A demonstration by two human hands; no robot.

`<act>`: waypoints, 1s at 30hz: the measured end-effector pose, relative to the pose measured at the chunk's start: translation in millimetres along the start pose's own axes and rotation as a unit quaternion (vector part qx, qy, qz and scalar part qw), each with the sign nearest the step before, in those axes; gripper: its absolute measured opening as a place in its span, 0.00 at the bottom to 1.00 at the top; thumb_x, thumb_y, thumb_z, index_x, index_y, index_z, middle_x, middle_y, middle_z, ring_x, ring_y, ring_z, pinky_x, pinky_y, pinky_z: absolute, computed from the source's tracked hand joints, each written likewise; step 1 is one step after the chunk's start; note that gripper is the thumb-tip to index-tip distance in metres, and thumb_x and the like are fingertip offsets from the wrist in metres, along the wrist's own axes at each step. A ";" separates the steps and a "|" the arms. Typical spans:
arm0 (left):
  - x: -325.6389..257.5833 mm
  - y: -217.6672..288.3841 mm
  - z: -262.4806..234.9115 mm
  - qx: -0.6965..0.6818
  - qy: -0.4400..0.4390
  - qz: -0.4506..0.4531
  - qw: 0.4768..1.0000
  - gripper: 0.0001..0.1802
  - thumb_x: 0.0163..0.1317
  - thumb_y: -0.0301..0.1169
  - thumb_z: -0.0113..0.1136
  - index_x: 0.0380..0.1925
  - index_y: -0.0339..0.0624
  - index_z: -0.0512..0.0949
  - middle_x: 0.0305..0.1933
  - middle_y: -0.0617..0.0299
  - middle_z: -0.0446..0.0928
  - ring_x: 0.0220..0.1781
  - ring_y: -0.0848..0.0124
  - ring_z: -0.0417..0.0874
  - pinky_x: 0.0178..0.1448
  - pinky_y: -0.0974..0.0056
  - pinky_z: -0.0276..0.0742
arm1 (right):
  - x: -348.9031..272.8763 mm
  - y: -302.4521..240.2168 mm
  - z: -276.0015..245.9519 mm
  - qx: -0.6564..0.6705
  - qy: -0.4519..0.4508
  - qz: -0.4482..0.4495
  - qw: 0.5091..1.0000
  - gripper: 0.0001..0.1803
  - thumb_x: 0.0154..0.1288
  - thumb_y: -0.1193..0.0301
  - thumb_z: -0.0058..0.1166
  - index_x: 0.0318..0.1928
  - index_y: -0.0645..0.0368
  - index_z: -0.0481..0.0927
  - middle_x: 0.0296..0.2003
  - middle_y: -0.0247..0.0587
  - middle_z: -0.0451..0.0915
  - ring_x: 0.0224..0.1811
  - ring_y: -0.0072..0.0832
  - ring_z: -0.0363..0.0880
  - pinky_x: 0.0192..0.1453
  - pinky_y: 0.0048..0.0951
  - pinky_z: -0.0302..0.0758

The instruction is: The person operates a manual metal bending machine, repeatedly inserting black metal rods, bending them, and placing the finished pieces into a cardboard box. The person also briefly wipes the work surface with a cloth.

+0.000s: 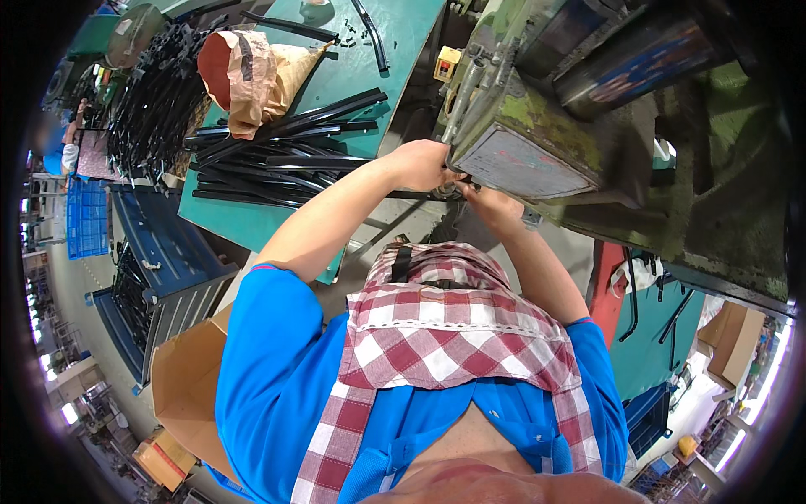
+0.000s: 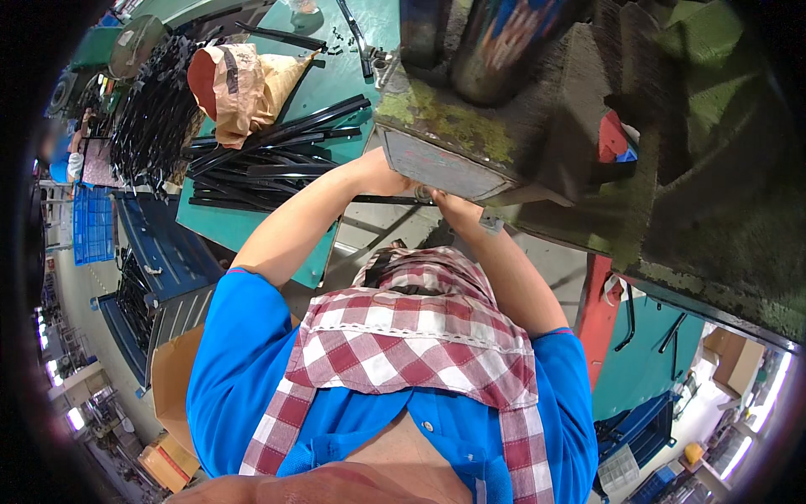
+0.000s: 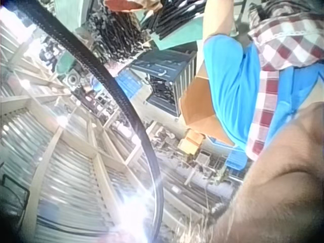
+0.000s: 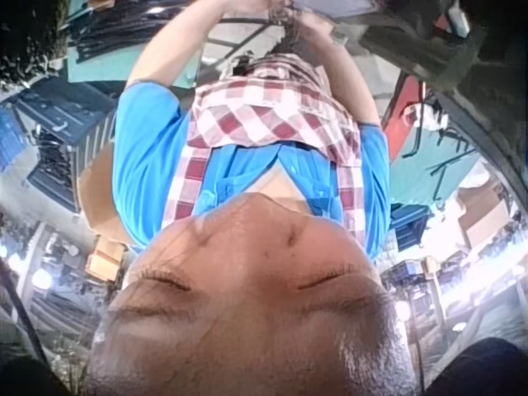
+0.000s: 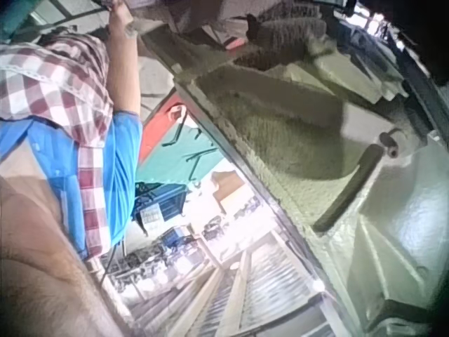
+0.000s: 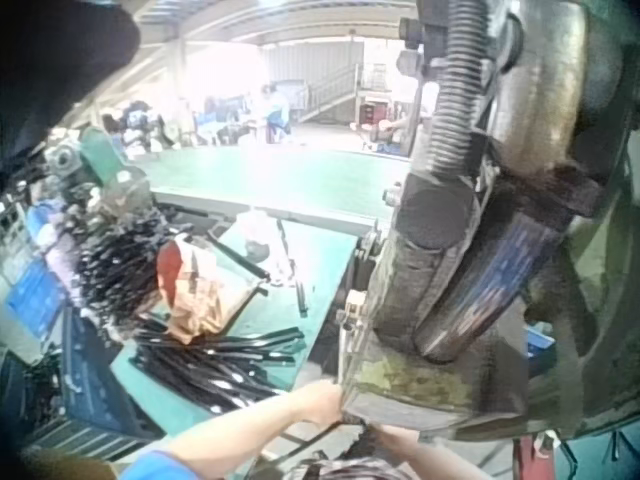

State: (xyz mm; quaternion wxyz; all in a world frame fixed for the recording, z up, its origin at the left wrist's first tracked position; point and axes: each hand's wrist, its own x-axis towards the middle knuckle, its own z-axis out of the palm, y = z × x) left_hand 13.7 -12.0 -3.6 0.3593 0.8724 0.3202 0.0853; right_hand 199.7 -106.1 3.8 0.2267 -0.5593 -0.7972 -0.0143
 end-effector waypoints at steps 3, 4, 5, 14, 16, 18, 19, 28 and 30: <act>9.2 -18.4 4.6 0.070 -0.039 -0.009 0.997 0.21 0.59 0.45 0.58 0.40 0.37 0.79 0.38 0.41 0.80 0.44 0.47 0.81 0.48 0.51 0.76 | 1.3 5.0 8.7 -0.063 0.042 -0.071 0.995 0.20 0.59 0.55 0.60 0.45 0.55 0.80 0.42 0.44 0.80 0.40 0.48 0.79 0.45 0.46 0.75; 10.8 -11.9 -1.3 0.079 -0.048 -0.003 0.996 0.22 0.59 0.46 0.58 0.40 0.36 0.79 0.37 0.41 0.80 0.44 0.47 0.81 0.47 0.50 0.76 | -1.5 7.7 16.3 -0.061 0.027 -0.055 0.996 0.19 0.60 0.56 0.60 0.44 0.55 0.80 0.42 0.44 0.80 0.39 0.48 0.79 0.44 0.46 0.75; 9.5 -5.0 -6.7 0.054 -0.069 -0.038 0.995 0.22 0.61 0.47 0.56 0.40 0.37 0.79 0.38 0.42 0.80 0.45 0.47 0.80 0.49 0.51 0.75 | -3.6 7.3 23.4 -0.035 0.000 -0.009 0.999 0.18 0.60 0.56 0.60 0.44 0.55 0.80 0.42 0.44 0.80 0.39 0.48 0.79 0.44 0.46 0.75; -7.6 20.0 -33.0 -0.025 -0.115 -0.079 0.990 0.21 0.65 0.47 0.51 0.42 0.41 0.78 0.41 0.44 0.80 0.48 0.48 0.79 0.51 0.52 0.73 | 8.3 -15.6 1.5 0.032 -0.163 0.164 0.972 0.18 0.59 0.58 0.58 0.46 0.54 0.79 0.42 0.48 0.80 0.45 0.48 0.78 0.48 0.48 0.73; -11.4 22.0 -39.4 -0.041 -0.109 -0.075 0.990 0.20 0.66 0.47 0.50 0.43 0.42 0.78 0.40 0.44 0.80 0.47 0.48 0.79 0.50 0.51 0.73 | 4.7 -16.0 7.3 -0.026 -0.131 0.149 0.980 0.18 0.60 0.55 0.55 0.47 0.51 0.79 0.45 0.45 0.79 0.47 0.47 0.77 0.47 0.48 0.73; -9.0 3.9 -24.4 -0.038 -0.091 -0.044 0.994 0.21 0.66 0.48 0.49 0.42 0.41 0.77 0.38 0.44 0.80 0.46 0.47 0.79 0.49 0.50 0.73 | 9.8 -20.5 8.0 -0.011 -0.188 0.200 0.962 0.18 0.61 0.56 0.54 0.47 0.51 0.79 0.45 0.45 0.79 0.47 0.48 0.77 0.48 0.48 0.73; -8.2 -1.6 -18.9 -0.036 -0.082 -0.027 0.996 0.21 0.67 0.48 0.49 0.42 0.41 0.77 0.38 0.44 0.80 0.45 0.47 0.80 0.48 0.49 0.73 | 12.6 -22.1 7.3 -0.004 -0.215 0.225 0.950 0.17 0.62 0.56 0.54 0.47 0.51 0.79 0.45 0.46 0.79 0.47 0.48 0.77 0.49 0.48 0.73; -12.7 -9.9 -8.5 0.077 -0.082 -0.012 0.994 0.26 0.66 0.54 0.48 0.37 0.38 0.75 0.33 0.47 0.80 0.41 0.47 0.81 0.44 0.48 0.75 | 0.9 -16.2 44.3 -0.014 -0.202 0.202 0.958 0.23 0.64 0.49 0.50 0.49 0.52 0.78 0.42 0.49 0.80 0.46 0.47 0.78 0.47 0.46 0.73; -11.3 -15.2 -6.9 0.079 -0.098 -0.010 0.992 0.26 0.66 0.54 0.49 0.38 0.38 0.75 0.34 0.46 0.80 0.41 0.47 0.81 0.44 0.48 0.75 | 0.7 -18.5 45.8 -0.041 -0.183 0.189 0.964 0.22 0.65 0.49 0.49 0.49 0.51 0.78 0.39 0.49 0.82 0.44 0.45 0.80 0.44 0.44 0.75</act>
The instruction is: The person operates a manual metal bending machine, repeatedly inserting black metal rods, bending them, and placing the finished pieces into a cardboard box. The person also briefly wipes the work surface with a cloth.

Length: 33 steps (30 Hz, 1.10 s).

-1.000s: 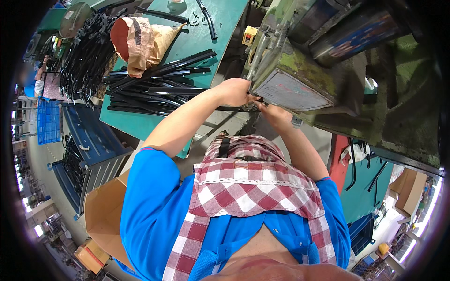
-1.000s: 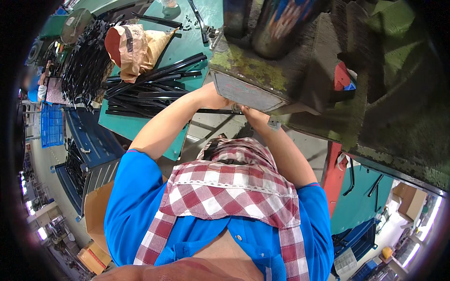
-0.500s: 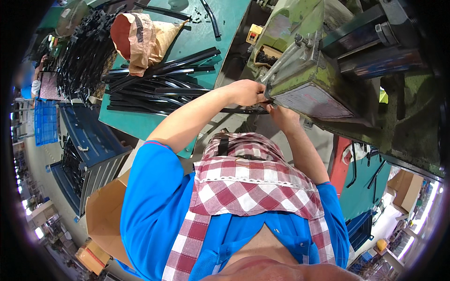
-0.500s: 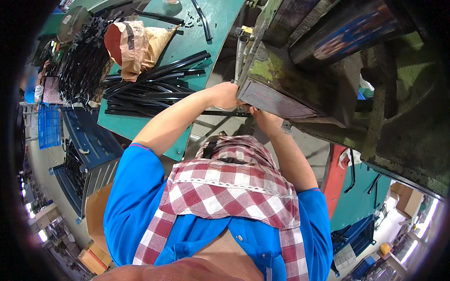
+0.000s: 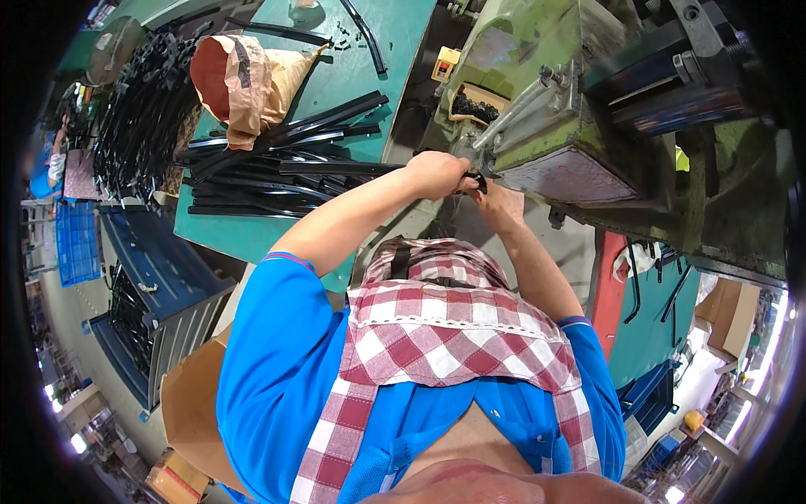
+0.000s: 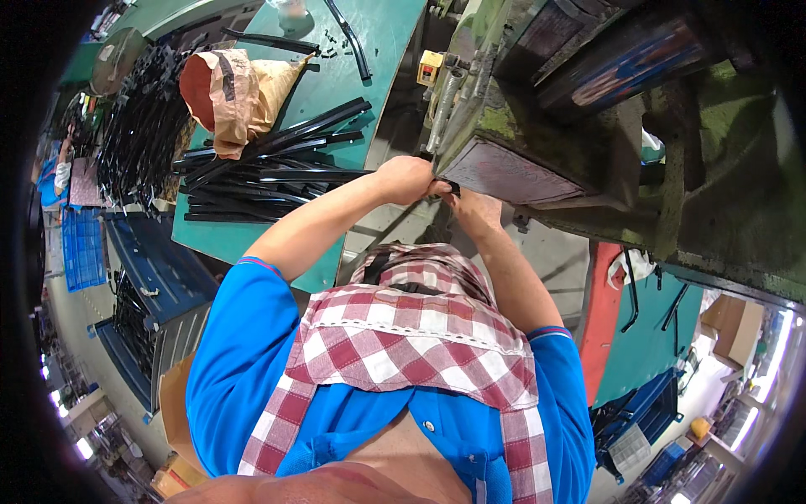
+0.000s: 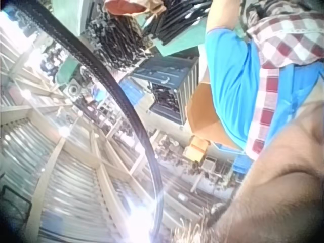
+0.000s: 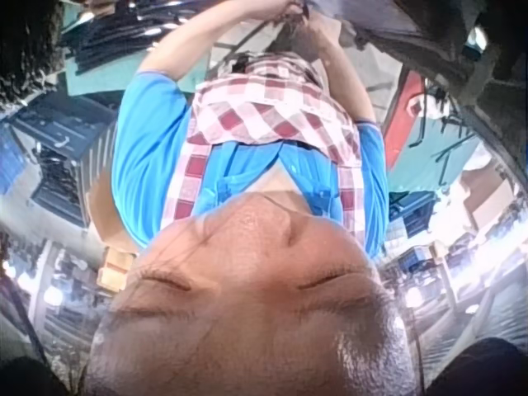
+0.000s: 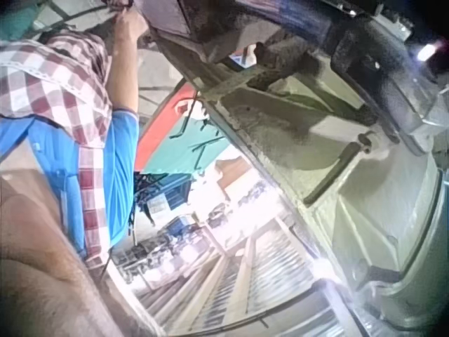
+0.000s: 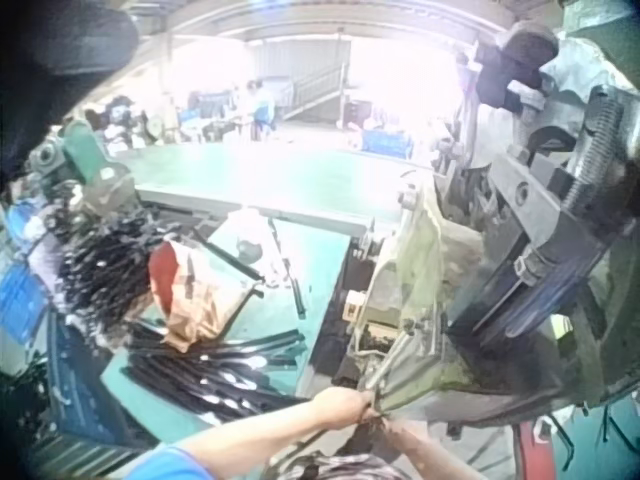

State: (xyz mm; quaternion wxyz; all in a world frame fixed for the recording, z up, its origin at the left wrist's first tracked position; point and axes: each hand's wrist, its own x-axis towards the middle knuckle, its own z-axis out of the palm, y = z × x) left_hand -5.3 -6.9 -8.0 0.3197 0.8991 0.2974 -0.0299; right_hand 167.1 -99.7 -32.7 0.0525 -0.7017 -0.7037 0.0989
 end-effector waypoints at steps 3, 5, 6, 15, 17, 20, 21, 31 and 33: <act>0.3 -15.8 5.6 -0.029 0.032 0.021 0.999 0.22 0.65 0.48 0.54 0.33 0.38 0.78 0.28 0.46 0.79 0.34 0.47 0.81 0.40 0.50 0.75 | 1.9 -8.6 -10.0 -0.024 -0.025 0.014 0.999 0.22 0.65 0.51 0.50 0.52 0.51 0.76 0.38 0.49 0.82 0.43 0.46 0.80 0.44 0.43 0.75; -0.6 -32.6 0.0 -0.137 -0.036 0.023 0.990 0.20 0.65 0.45 0.56 0.32 0.36 0.78 0.26 0.50 0.79 0.31 0.54 0.80 0.37 0.54 0.74 | 5.6 -9.8 -17.4 -0.022 -0.134 0.069 0.988 0.22 0.65 0.54 0.51 0.54 0.51 0.75 0.38 0.49 0.82 0.42 0.47 0.80 0.44 0.43 0.75; -1.4 -37.2 -2.8 -0.190 -0.069 0.024 0.979 0.19 0.65 0.44 0.57 0.32 0.35 0.77 0.25 0.52 0.78 0.29 0.58 0.80 0.36 0.56 0.73 | 6.1 -3.8 -13.5 -0.023 -0.115 0.049 0.992 0.22 0.65 0.55 0.51 0.55 0.51 0.75 0.38 0.49 0.82 0.42 0.47 0.80 0.44 0.43 0.76; 1.5 -28.2 -16.7 -0.228 -0.142 -0.049 0.962 0.21 0.62 0.47 0.61 0.30 0.37 0.78 0.24 0.61 0.78 0.28 0.70 0.79 0.36 0.62 0.73 | 5.0 12.5 -5.8 -0.039 -0.100 0.024 0.994 0.22 0.65 0.59 0.47 0.58 0.48 0.73 0.38 0.50 0.82 0.41 0.47 0.81 0.45 0.45 0.76; 1.7 -25.7 -21.1 -0.164 -0.133 -0.058 0.976 0.23 0.61 0.49 0.62 0.30 0.37 0.78 0.25 0.60 0.79 0.29 0.68 0.80 0.38 0.61 0.74 | 5.4 13.0 -9.0 -0.047 -0.102 0.022 0.993 0.23 0.64 0.59 0.47 0.59 0.46 0.73 0.38 0.50 0.82 0.41 0.47 0.81 0.45 0.46 0.76; 0.6 -30.2 -17.9 -0.089 -0.097 -0.052 0.990 0.28 0.54 0.54 0.65 0.32 0.36 0.79 0.30 0.52 0.81 0.35 0.57 0.83 0.41 0.57 0.75 | 9.4 -3.1 -28.3 -0.040 -0.167 0.068 0.983 0.24 0.64 0.58 0.47 0.59 0.50 0.72 0.42 0.52 0.80 0.46 0.49 0.78 0.51 0.47 0.73; -1.0 -31.3 -14.9 -0.071 -0.077 -0.044 0.994 0.28 0.53 0.55 0.66 0.33 0.36 0.79 0.31 0.49 0.81 0.37 0.55 0.82 0.42 0.57 0.75 | 9.7 -9.6 -36.5 -0.033 -0.182 0.075 0.980 0.22 0.63 0.60 0.48 0.56 0.53 0.73 0.45 0.53 0.79 0.50 0.50 0.76 0.54 0.48 0.71; -21.4 -35.2 -28.1 -0.127 -0.125 -0.068 0.982 0.26 0.61 0.49 0.60 0.39 0.31 0.76 0.32 0.47 0.80 0.38 0.54 0.82 0.43 0.56 0.75 | 7.5 7.9 -23.6 0.016 -0.102 0.035 0.994 0.21 0.62 0.61 0.51 0.48 0.64 0.76 0.43 0.56 0.79 0.47 0.50 0.77 0.50 0.46 0.73; -22.6 -27.1 -46.1 -0.211 -0.154 -0.086 0.961 0.21 0.66 0.45 0.57 0.36 0.33 0.76 0.28 0.57 0.79 0.32 0.69 0.81 0.37 0.62 0.75 | 12.1 16.0 -22.9 0.036 0.042 -0.060 0.997 0.18 0.60 0.64 0.53 0.49 0.61 0.77 0.42 0.53 0.80 0.46 0.50 0.77 0.49 0.46 0.73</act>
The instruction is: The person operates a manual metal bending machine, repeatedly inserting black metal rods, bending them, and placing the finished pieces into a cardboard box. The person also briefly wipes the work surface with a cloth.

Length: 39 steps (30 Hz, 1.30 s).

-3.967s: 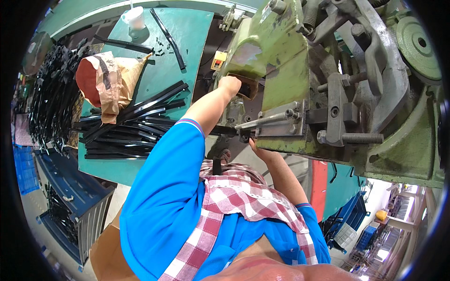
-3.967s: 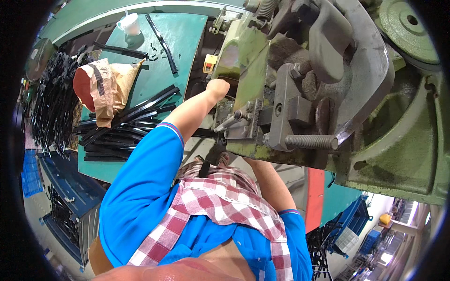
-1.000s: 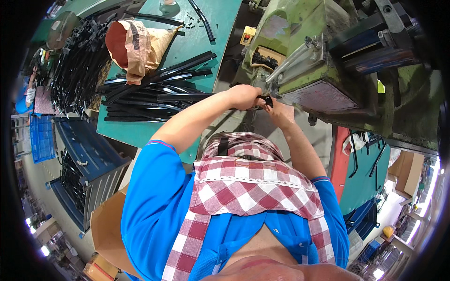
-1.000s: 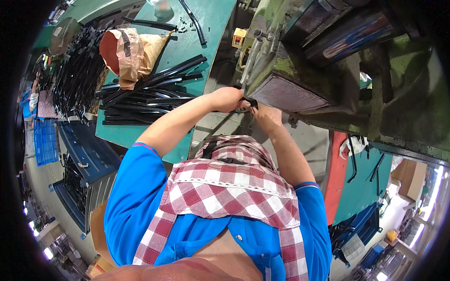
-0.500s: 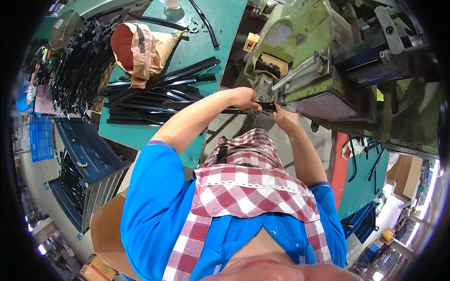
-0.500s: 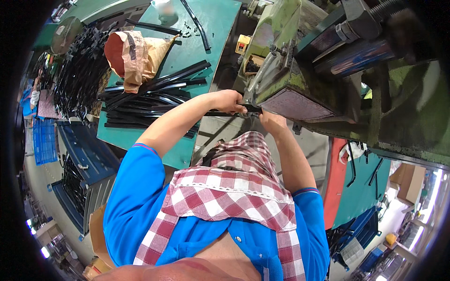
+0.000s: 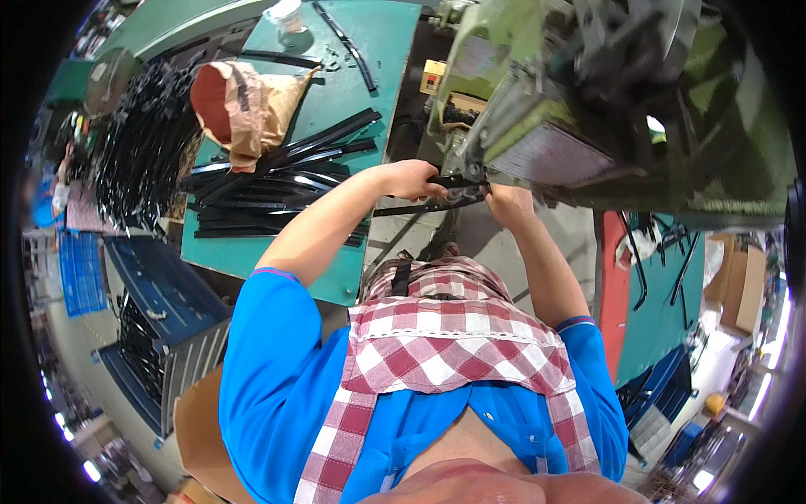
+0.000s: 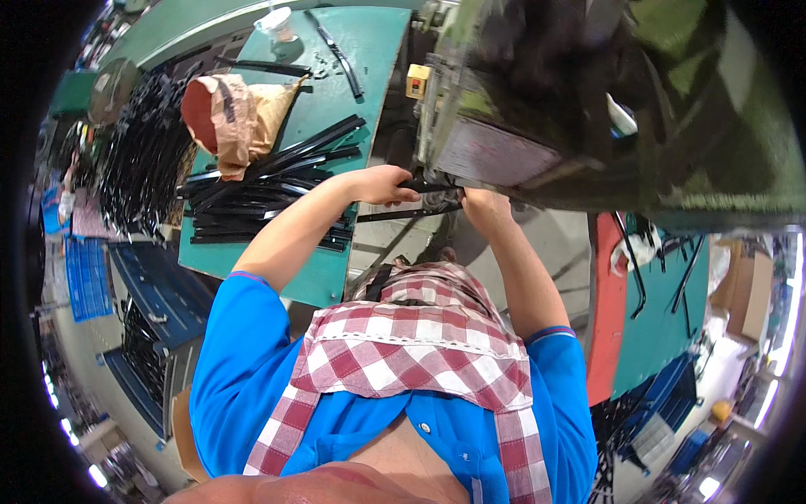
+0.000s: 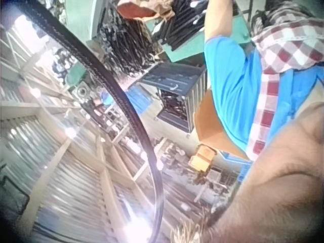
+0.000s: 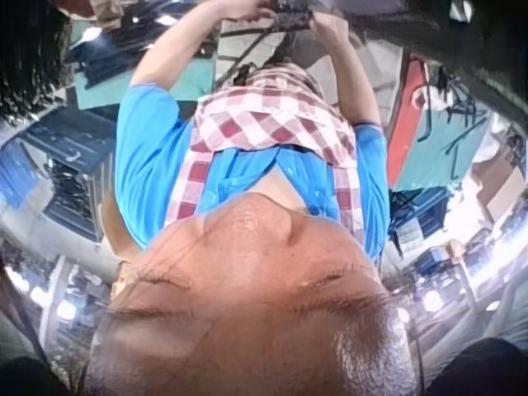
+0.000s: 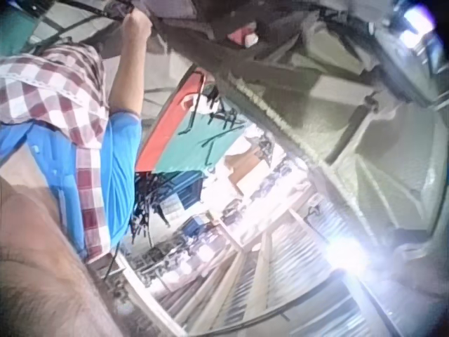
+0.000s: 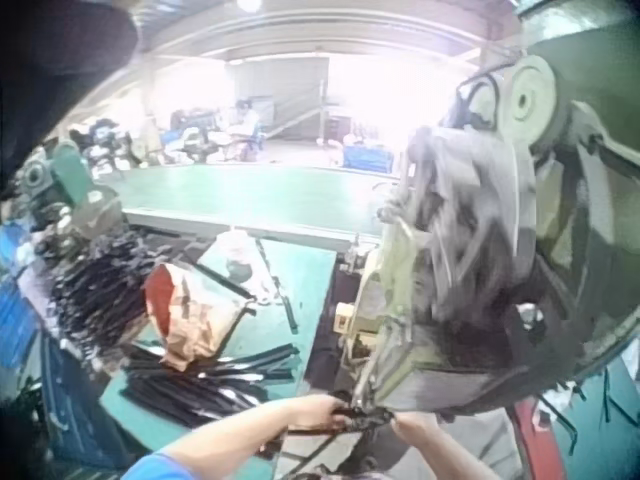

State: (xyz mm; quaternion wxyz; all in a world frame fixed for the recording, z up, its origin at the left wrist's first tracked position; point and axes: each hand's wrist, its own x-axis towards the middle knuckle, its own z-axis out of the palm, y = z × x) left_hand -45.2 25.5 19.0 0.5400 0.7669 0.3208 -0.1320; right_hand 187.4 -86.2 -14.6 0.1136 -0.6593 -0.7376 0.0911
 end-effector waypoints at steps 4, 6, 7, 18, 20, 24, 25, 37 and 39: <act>-0.4 -0.5 2.8 -0.178 -0.072 0.058 0.980 0.15 0.71 0.38 0.49 0.39 0.34 0.73 0.26 0.63 0.76 0.30 0.73 0.80 0.36 0.67 0.77 | 4.5 -2.2 -25.3 0.042 0.007 -0.026 0.999 0.16 0.54 0.75 0.56 0.46 0.54 0.78 0.40 0.46 0.80 0.45 0.49 0.77 0.49 0.45 0.72; 4.5 -8.6 24.0 -0.213 -0.133 0.059 0.966 0.14 0.72 0.37 0.48 0.42 0.36 0.72 0.29 0.61 0.77 0.32 0.73 0.80 0.37 0.66 0.78 | -11.5 -4.5 -41.9 0.080 0.045 -0.048 0.995 0.16 0.51 0.78 0.55 0.42 0.52 0.79 0.39 0.40 0.80 0.48 0.44 0.76 0.55 0.46 0.69; 12.2 -18.6 41.4 -0.258 -0.165 0.067 0.950 0.13 0.72 0.36 0.48 0.43 0.36 0.71 0.29 0.61 0.77 0.33 0.73 0.80 0.38 0.66 0.78 | -20.8 -2.5 -51.9 0.032 0.078 -0.064 0.994 0.15 0.50 0.78 0.55 0.41 0.51 0.79 0.39 0.38 0.80 0.48 0.41 0.76 0.57 0.46 0.67; 24.5 91.6 191.9 -0.368 -0.282 0.038 0.885 0.09 0.68 0.33 0.55 0.41 0.39 0.71 0.26 0.67 0.72 0.22 0.79 0.72 0.27 0.72 0.70 | -182.0 69.1 -158.2 -0.211 0.279 -0.092 0.932 0.11 0.50 0.71 0.58 0.37 0.46 0.79 0.42 0.24 0.79 0.55 0.22 0.75 0.70 0.42 0.57; 40.3 120.9 219.4 -0.342 -0.293 0.066 0.890 0.07 0.67 0.31 0.56 0.39 0.41 0.71 0.25 0.69 0.70 0.21 0.82 0.69 0.26 0.74 0.65 | -221.4 85.9 -174.6 -0.244 0.314 -0.074 0.915 0.11 0.50 0.71 0.58 0.37 0.46 0.79 0.42 0.23 0.79 0.55 0.21 0.75 0.70 0.42 0.57; 21.5 225.3 317.7 -0.031 -0.049 0.221 0.974 0.15 0.64 0.37 0.61 0.35 0.35 0.72 0.23 0.51 0.74 0.24 0.57 0.75 0.32 0.55 0.71 | -356.5 103.4 -208.9 -0.318 0.389 0.002 0.865 0.10 0.53 0.71 0.59 0.37 0.42 0.80 0.43 0.21 0.81 0.55 0.20 0.76 0.71 0.41 0.54; 27.2 237.6 330.6 0.005 -0.029 0.238 0.971 0.15 0.63 0.37 0.61 0.35 0.36 0.72 0.24 0.48 0.74 0.25 0.53 0.76 0.32 0.55 0.71 | -382.4 106.4 -212.2 -0.345 0.406 0.034 0.846 0.10 0.54 0.70 0.59 0.37 0.41 0.80 0.44 0.21 0.81 0.55 0.21 0.77 0.71 0.41 0.54; 102.1 252.7 304.7 0.327 0.184 0.310 0.874 0.13 0.60 0.38 0.62 0.30 0.42 0.72 0.25 0.52 0.77 0.28 0.49 0.79 0.31 0.50 0.73 | -455.5 169.0 -202.1 0.709 0.532 0.093 0.453 0.33 0.67 0.57 0.55 0.66 0.59 0.60 0.58 0.50 0.71 0.59 0.41 0.71 0.61 0.39 0.69; 111.1 247.5 316.7 0.349 0.172 0.325 0.862 0.12 0.58 0.37 0.63 0.30 0.43 0.72 0.26 0.53 0.77 0.28 0.51 0.79 0.32 0.51 0.73 | -460.0 156.6 -201.4 0.723 0.549 0.081 0.412 0.29 0.69 0.51 0.48 0.60 0.60 0.68 0.42 0.47 0.79 0.45 0.37 0.78 0.56 0.41 0.73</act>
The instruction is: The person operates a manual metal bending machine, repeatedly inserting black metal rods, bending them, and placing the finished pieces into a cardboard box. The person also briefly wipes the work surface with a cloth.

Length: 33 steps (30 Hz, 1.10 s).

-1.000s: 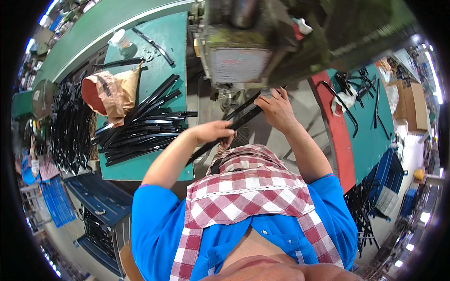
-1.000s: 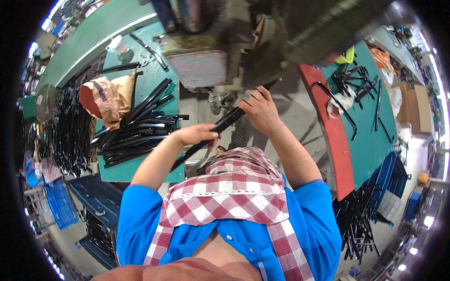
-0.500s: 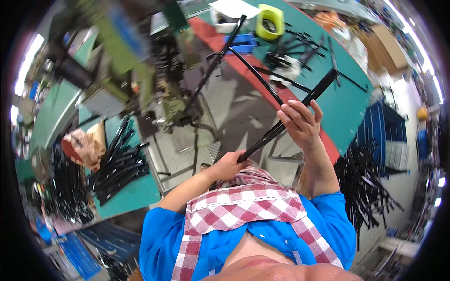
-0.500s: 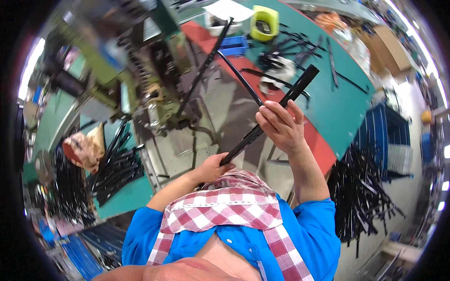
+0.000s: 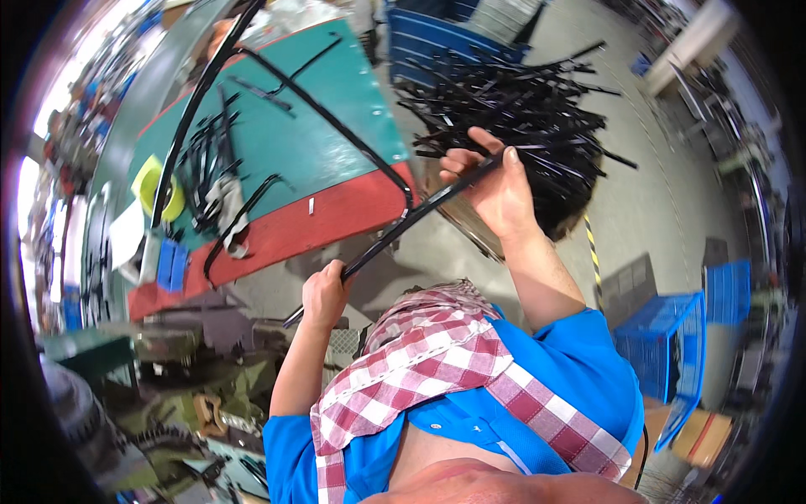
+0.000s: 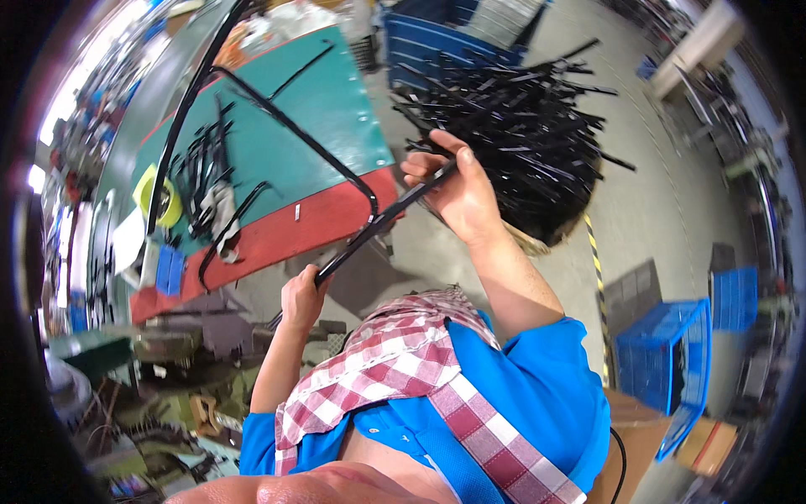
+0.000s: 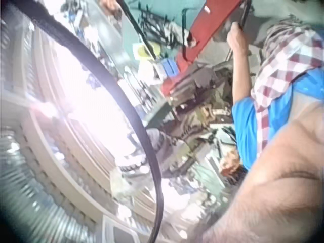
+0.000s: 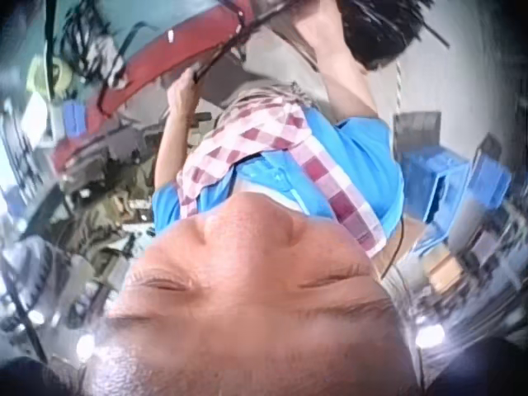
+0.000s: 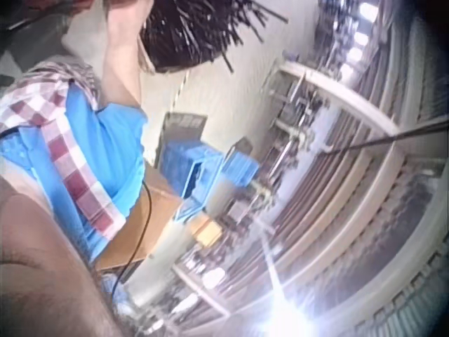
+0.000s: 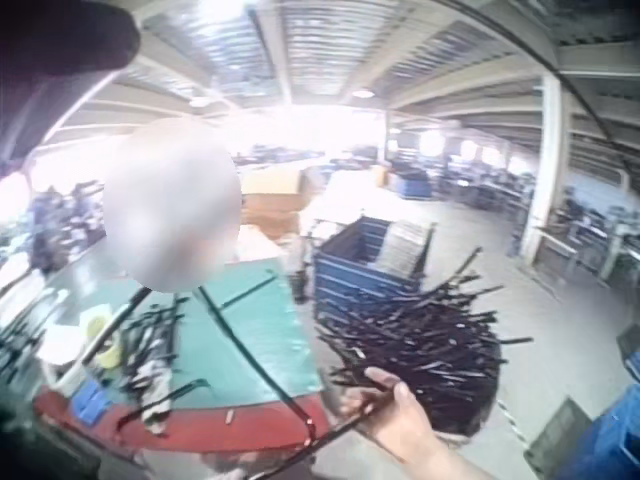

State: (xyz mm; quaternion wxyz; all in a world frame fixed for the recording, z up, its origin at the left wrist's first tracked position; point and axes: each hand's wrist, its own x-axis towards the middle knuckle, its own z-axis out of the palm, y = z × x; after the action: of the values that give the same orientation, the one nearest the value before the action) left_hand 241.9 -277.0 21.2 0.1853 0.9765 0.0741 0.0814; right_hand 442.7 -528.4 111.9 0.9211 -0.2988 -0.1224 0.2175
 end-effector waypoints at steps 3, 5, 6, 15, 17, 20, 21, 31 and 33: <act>37.2 28.0 14.7 -0.028 -0.011 0.124 0.992 0.11 0.54 0.34 0.64 0.30 0.44 0.72 0.26 0.55 0.75 0.28 0.54 0.79 0.32 0.54 0.74 | -28.9 -53.2 -44.2 0.044 -0.087 -0.042 0.994 0.24 0.70 0.53 0.44 0.47 0.62 0.78 0.17 0.26 0.61 0.24 0.22 0.62 0.51 0.40 0.72; 63.7 48.8 33.9 -0.030 -0.007 0.202 0.979 0.12 0.51 0.33 0.65 0.30 0.44 0.71 0.24 0.57 0.73 0.26 0.55 0.78 0.33 0.55 0.74 | -54.7 -89.1 -31.1 -0.021 -0.015 -0.101 0.995 0.22 0.71 0.50 0.43 0.27 0.53 0.72 0.14 0.22 0.56 0.20 0.19 0.57 0.45 0.36 0.70; 79.6 66.8 34.6 -0.024 -0.016 0.241 0.970 0.13 0.51 0.33 0.65 0.32 0.44 0.71 0.28 0.58 0.73 0.31 0.57 0.78 0.38 0.56 0.74 | -65.9 -105.9 -26.8 -0.054 0.002 -0.160 0.986 0.22 0.71 0.51 0.44 0.24 0.51 0.68 0.14 0.22 0.55 0.19 0.18 0.55 0.43 0.35 0.69; 143.9 141.4 77.8 -0.100 0.068 0.360 0.925 0.22 0.51 0.30 0.67 0.48 0.43 0.74 0.52 0.54 0.71 0.51 0.55 0.75 0.55 0.53 0.70 | -63.7 -214.1 -30.1 -0.237 0.229 -0.442 0.834 0.19 0.71 0.58 0.49 0.22 0.50 0.66 0.14 0.22 0.55 0.19 0.17 0.55 0.39 0.33 0.67; 157.7 147.7 89.8 -0.081 0.034 0.334 0.938 0.21 0.51 0.30 0.67 0.47 0.44 0.74 0.53 0.54 0.71 0.52 0.55 0.75 0.57 0.52 0.69 | -33.1 -225.6 -49.8 -0.277 0.223 -0.464 0.811 0.20 0.70 0.59 0.50 0.21 0.51 0.65 0.14 0.24 0.54 0.18 0.18 0.55 0.39 0.33 0.67; 178.7 164.0 104.9 -0.076 0.019 0.295 0.952 0.20 0.51 0.28 0.67 0.45 0.44 0.74 0.54 0.54 0.70 0.54 0.55 0.74 0.58 0.52 0.68 | 26.7 -239.5 -93.4 -0.297 0.191 -0.488 0.798 0.15 0.68 0.66 0.53 0.23 0.57 0.70 0.16 0.28 0.62 0.19 0.20 0.60 0.41 0.38 0.74; 187.0 169.2 109.0 -0.078 0.020 0.285 0.955 0.20 0.51 0.28 0.67 0.45 0.45 0.74 0.54 0.54 0.70 0.54 0.55 0.73 0.59 0.52 0.67 | 51.8 -236.1 -105.7 -0.306 0.193 -0.491 0.792 0.14 0.68 0.68 0.53 0.25 0.58 0.71 0.17 0.29 0.64 0.20 0.20 0.62 0.41 0.38 0.76; 213.1 189.2 121.2 -0.036 0.002 0.132 0.991 0.14 0.54 0.31 0.64 0.41 0.45 0.75 0.54 0.55 0.70 0.55 0.56 0.73 0.60 0.54 0.67 | 152.0 -218.2 -263.0 -0.490 0.280 -0.318 0.762 0.16 0.67 0.78 0.52 0.52 0.64 0.65 0.44 0.45 0.76 0.47 0.28 0.77 0.57 0.28 0.73; 207.6 185.7 123.8 -0.035 -0.008 0.124 0.992 0.15 0.53 0.30 0.65 0.41 0.45 0.75 0.55 0.55 0.70 0.53 0.59 0.75 0.59 0.54 0.67 | 142.2 -211.2 -246.1 -0.524 0.263 -0.279 0.760 0.29 0.66 0.80 0.50 0.65 0.63 0.56 0.55 0.52 0.73 0.59 0.35 0.72 0.64 0.33 0.68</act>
State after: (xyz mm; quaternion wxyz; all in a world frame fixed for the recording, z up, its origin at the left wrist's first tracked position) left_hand 488.8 -454.9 4.2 0.2085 0.9717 -0.0518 0.0980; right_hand 723.9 -737.0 58.2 0.6365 -0.7332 -0.0485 -0.2344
